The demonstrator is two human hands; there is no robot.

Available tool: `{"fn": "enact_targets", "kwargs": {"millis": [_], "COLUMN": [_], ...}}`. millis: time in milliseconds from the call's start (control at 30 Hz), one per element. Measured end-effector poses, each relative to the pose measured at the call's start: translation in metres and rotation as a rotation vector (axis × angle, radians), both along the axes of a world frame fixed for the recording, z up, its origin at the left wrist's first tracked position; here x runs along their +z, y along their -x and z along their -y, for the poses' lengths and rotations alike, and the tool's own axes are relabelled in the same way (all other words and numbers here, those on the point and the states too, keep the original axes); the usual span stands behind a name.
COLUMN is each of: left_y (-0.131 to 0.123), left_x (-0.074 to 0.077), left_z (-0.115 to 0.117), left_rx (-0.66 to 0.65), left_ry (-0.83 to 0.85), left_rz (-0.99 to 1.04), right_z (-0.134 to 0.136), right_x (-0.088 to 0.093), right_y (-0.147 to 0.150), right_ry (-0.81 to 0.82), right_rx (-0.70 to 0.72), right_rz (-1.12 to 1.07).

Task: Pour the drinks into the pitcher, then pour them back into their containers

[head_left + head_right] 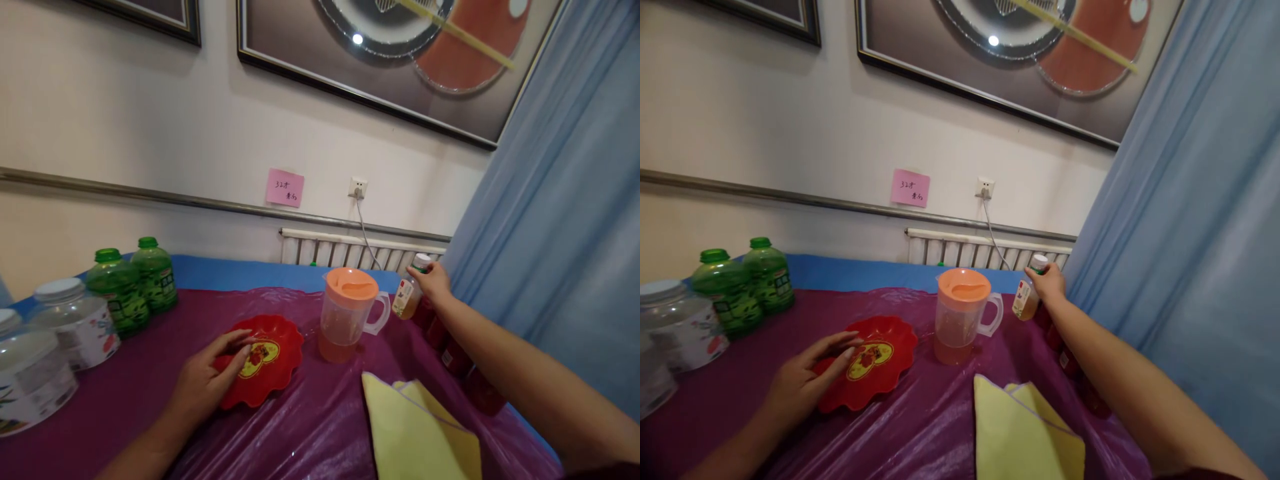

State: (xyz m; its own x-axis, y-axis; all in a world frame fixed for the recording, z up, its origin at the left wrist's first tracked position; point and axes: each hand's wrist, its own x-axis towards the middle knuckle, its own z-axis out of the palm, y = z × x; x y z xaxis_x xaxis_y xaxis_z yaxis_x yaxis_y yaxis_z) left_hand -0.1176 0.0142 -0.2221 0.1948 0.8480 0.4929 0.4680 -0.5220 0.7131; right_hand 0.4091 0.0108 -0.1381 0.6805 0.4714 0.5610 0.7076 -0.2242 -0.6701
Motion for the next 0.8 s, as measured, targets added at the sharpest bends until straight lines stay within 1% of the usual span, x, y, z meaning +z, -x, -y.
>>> {"fn": "enact_targets", "kwargs": {"millis": [100, 233, 333, 433, 533, 633, 700, 800], "left_y": [0.003, 0.009, 0.011, 0.01, 0.008, 0.006, 0.003, -0.003], "left_x": [-0.011, -0.023, -0.024, -0.023, -0.022, -0.021, -0.018, -0.009], "left_z": [-0.006, -0.013, -0.013, -0.01, -0.008, -0.008, -0.007, 0.002], "left_rx": [-0.008, -0.008, -0.001, 0.004, -0.009, -0.031, -0.037, -0.052], "left_ry": [0.0, -0.004, -0.003, 0.003, 0.018, 0.03, 0.03, 0.043], "left_rz": [0.012, -0.016, -0.042, -0.043, -0.023, -0.002, 0.013, 0.04], "right_z": [-0.031, -0.051, -0.057, -0.062, -0.064, -0.061, -0.053, -0.031], "right_x": [-0.017, -0.037, -0.046, -0.051, -0.052, -0.052, -0.051, -0.047], "right_y": [0.001, -0.001, -0.007, -0.012, -0.014, -0.013, -0.01, -0.004], "right_ry": [0.074, 0.145, 0.176, 0.191, 0.197, 0.192, 0.173, 0.109], "right_rx": [-0.059, -0.091, -0.099, -0.104, -0.094, -0.072, -0.062, -0.052], "right_rz": [-0.065, -0.117, -0.139, -0.149, -0.148, -0.136, -0.121, -0.083]}}
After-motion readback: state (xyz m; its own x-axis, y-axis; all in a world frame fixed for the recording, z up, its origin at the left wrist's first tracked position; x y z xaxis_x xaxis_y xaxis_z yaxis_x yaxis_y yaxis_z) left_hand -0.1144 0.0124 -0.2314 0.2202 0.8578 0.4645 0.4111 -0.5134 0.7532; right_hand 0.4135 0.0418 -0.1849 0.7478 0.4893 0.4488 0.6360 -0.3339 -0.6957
